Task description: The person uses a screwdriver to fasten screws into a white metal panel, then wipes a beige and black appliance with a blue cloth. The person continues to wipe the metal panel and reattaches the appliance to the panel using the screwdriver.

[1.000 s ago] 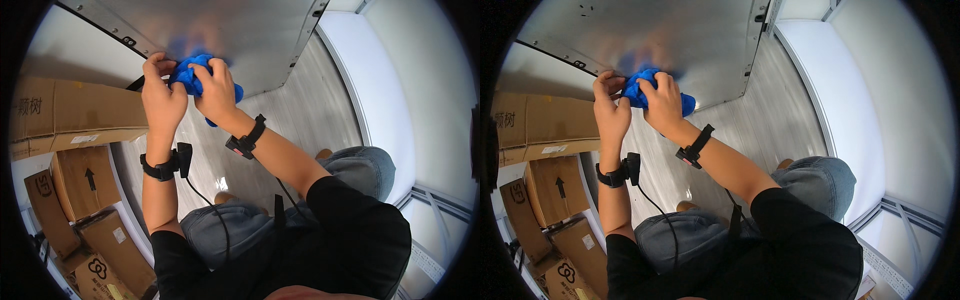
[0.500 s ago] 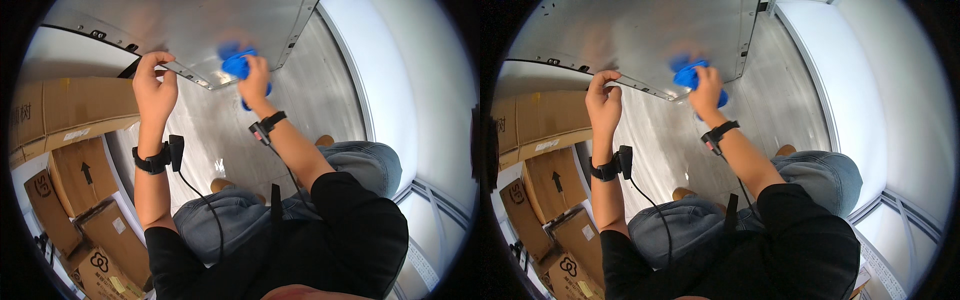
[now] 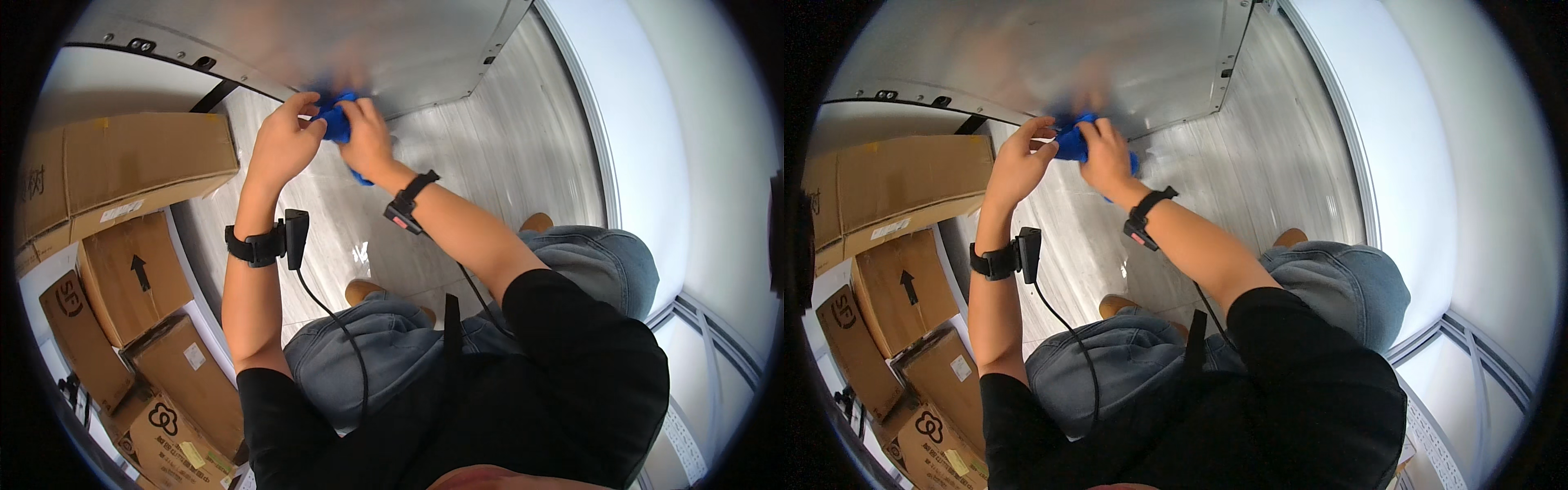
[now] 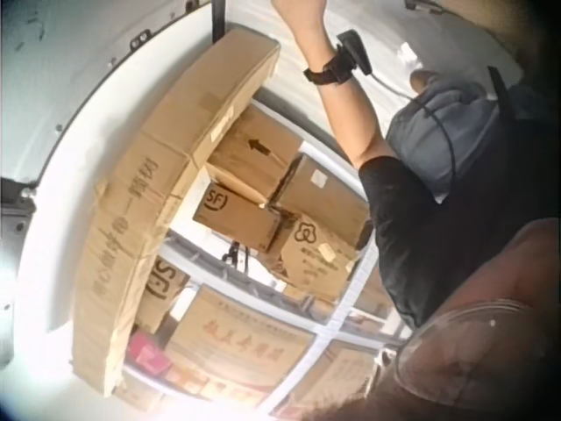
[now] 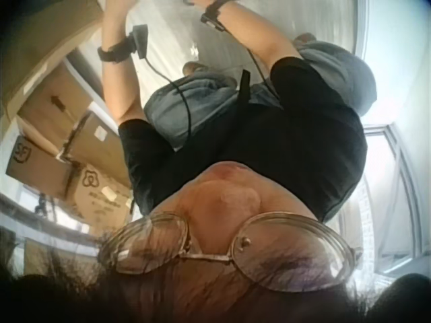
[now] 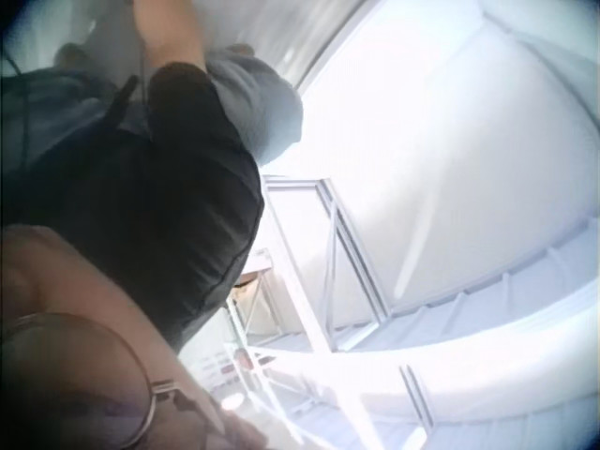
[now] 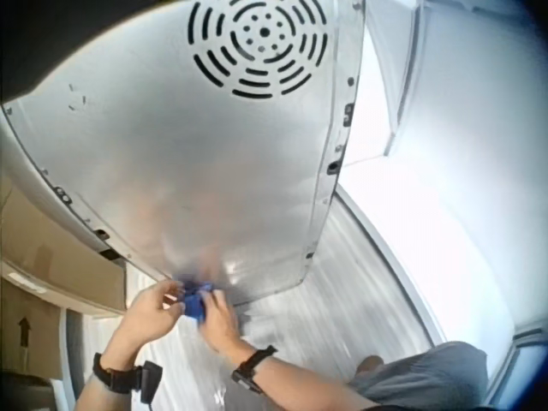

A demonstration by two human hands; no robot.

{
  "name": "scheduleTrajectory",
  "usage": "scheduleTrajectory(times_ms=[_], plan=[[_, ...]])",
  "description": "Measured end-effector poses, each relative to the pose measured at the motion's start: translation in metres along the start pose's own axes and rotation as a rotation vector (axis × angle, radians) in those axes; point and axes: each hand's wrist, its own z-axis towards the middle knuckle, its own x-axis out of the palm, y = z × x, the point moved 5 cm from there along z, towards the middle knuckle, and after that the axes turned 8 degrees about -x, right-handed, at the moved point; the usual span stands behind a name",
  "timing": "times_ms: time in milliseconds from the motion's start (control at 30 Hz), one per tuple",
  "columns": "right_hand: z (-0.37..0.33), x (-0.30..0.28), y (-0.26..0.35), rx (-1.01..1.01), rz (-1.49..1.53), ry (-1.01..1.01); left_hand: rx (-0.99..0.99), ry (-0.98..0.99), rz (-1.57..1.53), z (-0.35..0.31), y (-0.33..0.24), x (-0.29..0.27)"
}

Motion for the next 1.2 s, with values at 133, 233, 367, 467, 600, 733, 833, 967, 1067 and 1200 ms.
scheduleTrajectory(times_ms=[133,233,367,467,600,733,833,967,1067,1200], plan=[[-0.01,0.019,-0.017,0.129,0.007,0.049,-0.026,0.038,0.014,0.003,0.016,0.012],[-0.02,0.016,-0.045,0.288,-0.02,0.1,-0.075,0.065,-0.021,0.0,0.022,0.015],[-0.032,-0.003,-0.1,0.433,-0.074,0.038,-0.096,0.09,-0.047,0.004,0.027,0.018],[-0.034,-0.026,-0.127,0.455,-0.072,-0.104,-0.106,0.096,-0.049,0.006,0.021,0.018],[-0.03,-0.055,-0.135,0.494,-0.02,-0.256,-0.094,0.093,-0.075,0.009,0.015,0.02],[-0.017,-0.084,-0.124,0.496,0.132,-0.438,-0.06,0.123,-0.13,0.015,0.006,0.025],[-0.004,-0.104,-0.102,0.406,0.18,-0.541,-0.003,0.119,-0.129,0.019,-0.003,0.031],[0.02,-0.13,-0.057,0.27,0.161,-0.543,0.098,0.117,-0.18,0.017,-0.037,0.034],[0.037,-0.148,-0.029,0.134,0.104,-0.544,0.161,0.125,-0.276,0.018,-0.057,0.037],[0.05,-0.166,-0.005,-0.012,0.059,-0.533,0.221,0.138,-0.323,0.014,-0.087,0.036]])
